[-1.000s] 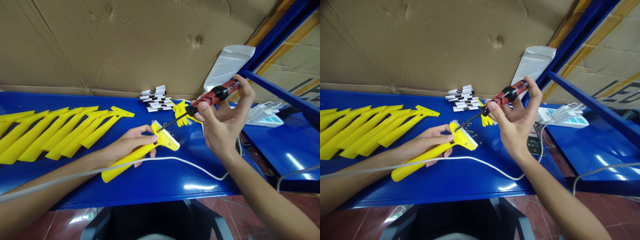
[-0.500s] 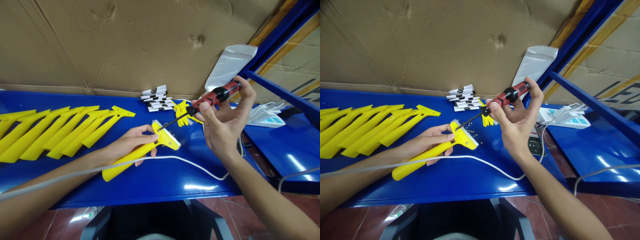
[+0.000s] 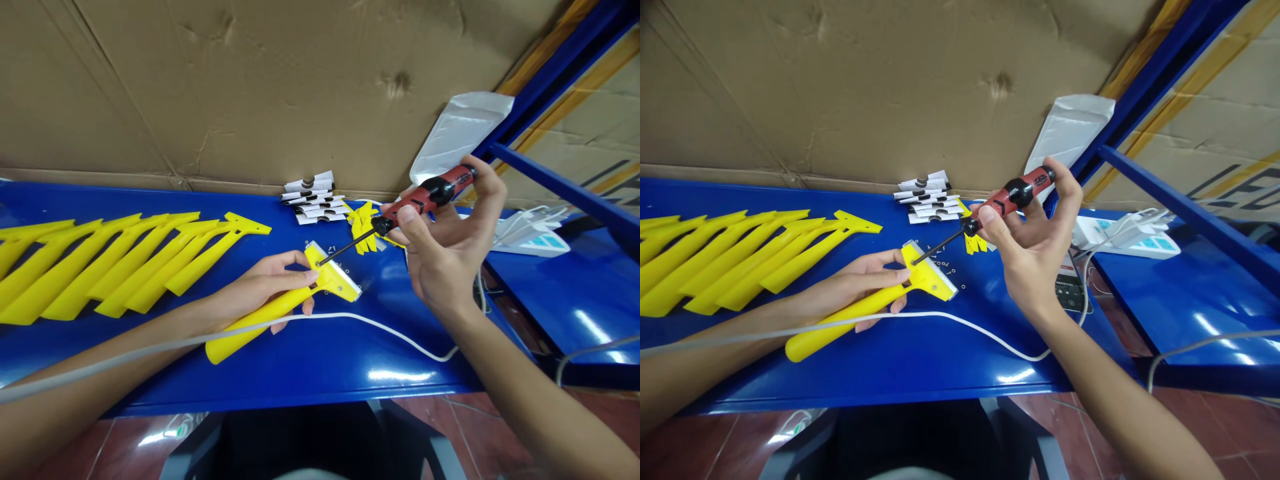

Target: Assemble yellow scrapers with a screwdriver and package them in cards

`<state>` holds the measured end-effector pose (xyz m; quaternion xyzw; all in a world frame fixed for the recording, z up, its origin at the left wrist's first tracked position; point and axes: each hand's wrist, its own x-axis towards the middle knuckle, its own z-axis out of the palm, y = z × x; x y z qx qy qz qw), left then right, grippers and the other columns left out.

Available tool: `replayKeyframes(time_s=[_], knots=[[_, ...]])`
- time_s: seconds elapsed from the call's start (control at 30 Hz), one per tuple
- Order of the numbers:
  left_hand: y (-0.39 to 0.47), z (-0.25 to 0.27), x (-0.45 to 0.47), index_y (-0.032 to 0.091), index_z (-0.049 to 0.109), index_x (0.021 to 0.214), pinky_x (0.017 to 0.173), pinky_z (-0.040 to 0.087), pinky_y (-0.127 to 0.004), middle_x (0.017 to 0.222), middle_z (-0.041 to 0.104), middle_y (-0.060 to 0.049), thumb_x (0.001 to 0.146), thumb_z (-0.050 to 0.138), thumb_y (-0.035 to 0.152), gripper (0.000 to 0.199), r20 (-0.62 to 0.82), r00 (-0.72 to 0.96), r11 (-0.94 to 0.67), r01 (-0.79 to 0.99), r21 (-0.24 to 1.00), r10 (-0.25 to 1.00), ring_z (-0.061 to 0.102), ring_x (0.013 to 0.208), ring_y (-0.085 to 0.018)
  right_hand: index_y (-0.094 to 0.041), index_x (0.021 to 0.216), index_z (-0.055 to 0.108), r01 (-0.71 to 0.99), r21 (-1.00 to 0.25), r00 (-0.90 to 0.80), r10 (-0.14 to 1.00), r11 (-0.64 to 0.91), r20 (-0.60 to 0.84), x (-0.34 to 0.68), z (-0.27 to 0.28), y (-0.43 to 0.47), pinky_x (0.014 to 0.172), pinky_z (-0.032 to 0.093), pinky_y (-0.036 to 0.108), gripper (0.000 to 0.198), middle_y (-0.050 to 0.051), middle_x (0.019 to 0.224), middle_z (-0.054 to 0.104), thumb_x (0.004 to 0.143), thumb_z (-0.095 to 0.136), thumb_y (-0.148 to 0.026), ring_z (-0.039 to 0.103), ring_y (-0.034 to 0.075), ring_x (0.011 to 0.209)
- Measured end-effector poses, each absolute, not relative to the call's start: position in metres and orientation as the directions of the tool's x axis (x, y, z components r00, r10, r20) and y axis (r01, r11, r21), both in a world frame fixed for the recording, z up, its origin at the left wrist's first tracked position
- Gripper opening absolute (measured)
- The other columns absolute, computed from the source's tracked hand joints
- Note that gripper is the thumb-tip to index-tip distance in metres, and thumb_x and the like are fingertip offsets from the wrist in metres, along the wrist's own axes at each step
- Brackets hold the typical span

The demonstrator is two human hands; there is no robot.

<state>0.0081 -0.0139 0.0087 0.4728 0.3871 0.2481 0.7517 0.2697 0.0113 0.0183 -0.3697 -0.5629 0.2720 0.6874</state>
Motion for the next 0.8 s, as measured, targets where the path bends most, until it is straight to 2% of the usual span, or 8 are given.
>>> replayKeyframes(time_s=[0.1, 0.17, 0.23, 0.53, 0.67, 0.8], knots=[[-0.014, 0.01, 0.008, 0.023, 0.059, 0.123, 0.035, 0.044, -0.016, 0.079, 0.078, -0.003, 0.103, 0.075, 0.046, 0.035, -0.356, 0.579, 0.437, 0.0, 0.899, 0.734, 0.06, 0.04, -0.011, -0.057, 0.138, 0.057, 0.027, -0.776, 0.179, 0.761, 0.63, 0.624, 0.275, 0.014, 0.022, 0.082, 0.075, 0.055, 0.072, 0.002, 0.142, 0.062, 0.078, 0.096, -0.047, 0.075, 0.034, 0.12], [-0.014, 0.011, 0.008, 0.023, 0.059, 0.123, 0.035, 0.044, -0.016, 0.08, 0.078, -0.003, 0.103, 0.074, 0.045, 0.033, -0.361, 0.579, 0.438, 0.007, 0.899, 0.731, 0.06, 0.04, -0.011, -0.056, 0.138, 0.057, 0.029, -0.704, 0.139, 0.694, 0.71, 0.706, 0.278, 0.009, 0.03, 0.071, 0.076, 0.049, 0.071, 0.0, 0.135, 0.063, 0.079, 0.095, -0.047, 0.078, 0.03, 0.112], [-0.014, 0.011, 0.009, 0.024, 0.059, 0.122, 0.035, 0.044, -0.016, 0.079, 0.078, -0.003, 0.104, 0.073, 0.045, 0.031, -0.368, 0.576, 0.439, 0.018, 0.898, 0.729, 0.06, 0.04, -0.011, -0.056, 0.14, 0.056, 0.037, -0.661, 0.112, 0.654, 0.75, 0.748, 0.281, 0.005, 0.038, 0.069, 0.076, 0.046, 0.07, 0.0, 0.132, 0.063, 0.082, 0.093, -0.045, 0.079, 0.029, 0.111], [-0.015, 0.012, 0.01, 0.023, 0.06, 0.12, 0.036, 0.044, -0.015, 0.078, 0.077, -0.003, 0.105, 0.072, 0.043, 0.028, -0.363, 0.58, 0.439, 0.011, 0.899, 0.73, 0.058, 0.04, -0.01, -0.053, 0.144, 0.055, 0.086, -0.607, 0.115, 0.598, 0.79, 0.793, 0.282, 0.002, 0.042, 0.087, 0.076, 0.052, 0.071, 0.002, 0.142, 0.057, 0.085, 0.093, -0.044, 0.077, 0.028, 0.115], [-0.015, 0.012, 0.009, 0.024, 0.059, 0.121, 0.035, 0.044, -0.015, 0.079, 0.078, -0.003, 0.105, 0.072, 0.043, 0.029, -0.367, 0.579, 0.439, 0.017, 0.898, 0.728, 0.058, 0.04, -0.01, -0.054, 0.145, 0.056, 0.113, -0.561, 0.111, 0.551, 0.82, 0.827, 0.281, 0.003, 0.042, 0.094, 0.074, 0.056, 0.07, 0.001, 0.157, 0.048, 0.087, 0.092, -0.043, 0.073, 0.03, 0.126], [-0.015, 0.011, 0.009, 0.023, 0.06, 0.123, 0.036, 0.044, -0.016, 0.08, 0.078, -0.003, 0.105, 0.072, 0.044, 0.031, -0.364, 0.585, 0.435, 0.021, 0.9, 0.725, 0.059, 0.04, -0.01, -0.054, 0.148, 0.053, 0.149, -0.506, 0.086, 0.498, 0.85, 0.863, 0.281, 0.004, 0.041, 0.094, 0.074, 0.057, 0.076, 0.001, 0.168, 0.037, 0.085, 0.094, -0.044, 0.068, 0.034, 0.135]])
